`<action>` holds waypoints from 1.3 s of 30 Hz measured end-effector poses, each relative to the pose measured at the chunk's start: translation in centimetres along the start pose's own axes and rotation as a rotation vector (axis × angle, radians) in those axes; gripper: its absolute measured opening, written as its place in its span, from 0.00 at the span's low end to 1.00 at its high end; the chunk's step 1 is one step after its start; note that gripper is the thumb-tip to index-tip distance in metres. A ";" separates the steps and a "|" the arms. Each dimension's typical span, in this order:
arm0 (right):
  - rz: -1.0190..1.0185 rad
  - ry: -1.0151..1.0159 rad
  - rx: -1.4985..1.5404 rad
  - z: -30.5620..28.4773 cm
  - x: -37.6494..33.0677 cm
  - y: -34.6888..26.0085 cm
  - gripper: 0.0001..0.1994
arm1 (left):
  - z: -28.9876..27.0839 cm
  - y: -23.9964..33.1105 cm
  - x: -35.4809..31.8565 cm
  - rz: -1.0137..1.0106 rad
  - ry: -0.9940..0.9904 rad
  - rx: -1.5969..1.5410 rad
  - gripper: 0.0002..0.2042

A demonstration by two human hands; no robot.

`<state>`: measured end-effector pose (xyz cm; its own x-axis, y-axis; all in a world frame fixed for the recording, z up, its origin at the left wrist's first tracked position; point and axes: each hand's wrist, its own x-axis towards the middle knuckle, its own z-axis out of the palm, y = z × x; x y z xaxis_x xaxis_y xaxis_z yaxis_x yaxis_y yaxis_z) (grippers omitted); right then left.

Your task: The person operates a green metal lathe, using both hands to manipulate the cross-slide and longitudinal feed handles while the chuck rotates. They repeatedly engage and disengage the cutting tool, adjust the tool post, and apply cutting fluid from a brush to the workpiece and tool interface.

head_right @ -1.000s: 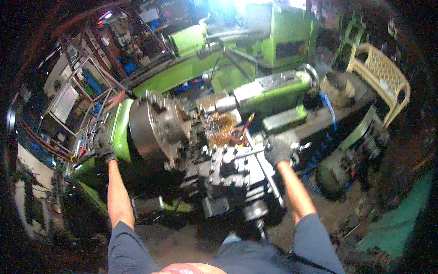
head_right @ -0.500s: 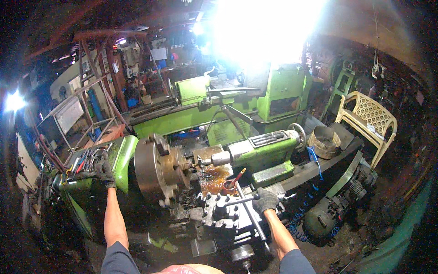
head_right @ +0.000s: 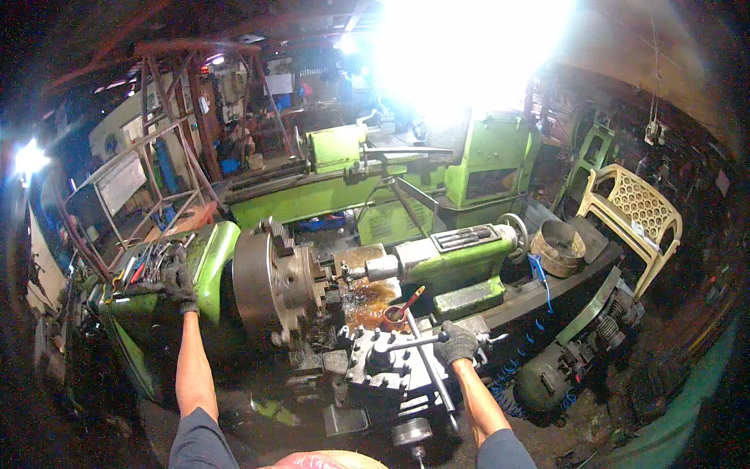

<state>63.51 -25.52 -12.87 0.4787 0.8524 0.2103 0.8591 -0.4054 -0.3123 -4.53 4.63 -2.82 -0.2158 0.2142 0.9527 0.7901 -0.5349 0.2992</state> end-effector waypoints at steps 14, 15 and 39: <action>0.028 -0.015 -0.002 -0.3 -0.2 -0.6 0.15 | 0.2 -1.4 -0.3 0.057 0.020 0.078 0.13; 0.027 -0.011 -0.006 -0.4 -0.2 -0.6 0.15 | 0.2 -1.7 0.0 0.060 0.015 0.059 0.13; -0.021 0.008 -0.057 -0.3 0.0 -0.5 0.17 | -0.4 1.2 0.5 0.056 -0.009 0.144 0.13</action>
<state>63.16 -25.45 -12.46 0.4619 0.8583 0.2234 0.8776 -0.4060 -0.2549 -3.91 3.74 -1.98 -0.1647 0.1947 0.9669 0.8748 -0.4240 0.2344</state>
